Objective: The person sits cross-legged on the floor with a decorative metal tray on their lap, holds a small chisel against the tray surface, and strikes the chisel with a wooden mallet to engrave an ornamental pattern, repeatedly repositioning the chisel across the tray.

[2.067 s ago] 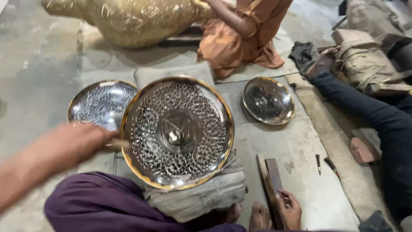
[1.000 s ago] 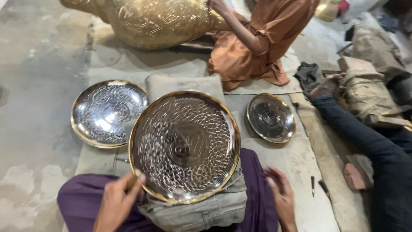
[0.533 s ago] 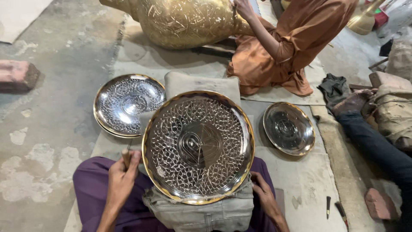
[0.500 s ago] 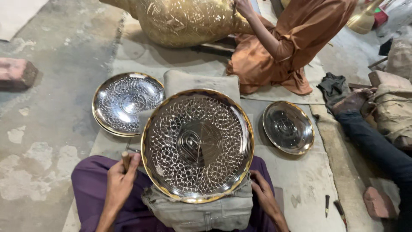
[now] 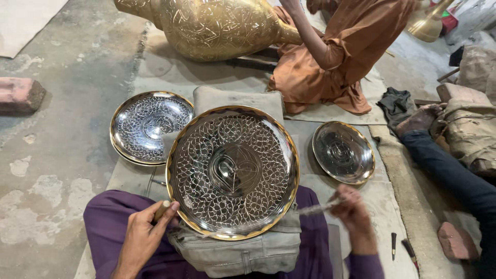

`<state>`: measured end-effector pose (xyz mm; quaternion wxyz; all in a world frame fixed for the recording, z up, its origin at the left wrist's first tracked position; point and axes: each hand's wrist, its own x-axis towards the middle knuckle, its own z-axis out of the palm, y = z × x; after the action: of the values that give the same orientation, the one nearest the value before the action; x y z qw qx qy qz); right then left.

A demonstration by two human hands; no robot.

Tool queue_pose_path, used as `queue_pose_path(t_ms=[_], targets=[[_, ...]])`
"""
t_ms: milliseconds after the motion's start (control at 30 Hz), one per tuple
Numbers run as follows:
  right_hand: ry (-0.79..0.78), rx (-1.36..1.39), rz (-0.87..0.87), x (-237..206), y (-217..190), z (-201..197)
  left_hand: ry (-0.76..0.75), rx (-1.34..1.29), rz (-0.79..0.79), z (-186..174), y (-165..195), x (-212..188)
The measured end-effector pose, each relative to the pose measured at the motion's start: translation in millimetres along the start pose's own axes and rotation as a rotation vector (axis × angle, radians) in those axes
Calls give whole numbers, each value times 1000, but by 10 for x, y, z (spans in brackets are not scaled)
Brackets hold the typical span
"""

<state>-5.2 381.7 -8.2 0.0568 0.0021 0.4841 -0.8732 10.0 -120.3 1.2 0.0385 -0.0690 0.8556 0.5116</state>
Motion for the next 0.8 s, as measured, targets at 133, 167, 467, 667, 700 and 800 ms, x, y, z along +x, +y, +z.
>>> queue_pose_path(t_ms=[133, 167, 467, 667, 700, 800], targets=[[10, -10, -56, 43, -357, -145, -49, -59, -23, 19, -53, 40], [58, -50, -9, 25, -412, -171, -70, -57, -60, 18, -83, 42], [38, -1789, -210, 136, -99, 42, -251, -28, 52, -34, -540, -96], [97, -1400, -135, 358, 183, 457, -490, -169, -60, -151, -211, -249], [150, -1295, -37, 391, 204, 509, -603, -159, -11, -93, -68, -281], [242, -968, 129, 414, 215, 594, -977, -146, 210, 219, 375, -376]])
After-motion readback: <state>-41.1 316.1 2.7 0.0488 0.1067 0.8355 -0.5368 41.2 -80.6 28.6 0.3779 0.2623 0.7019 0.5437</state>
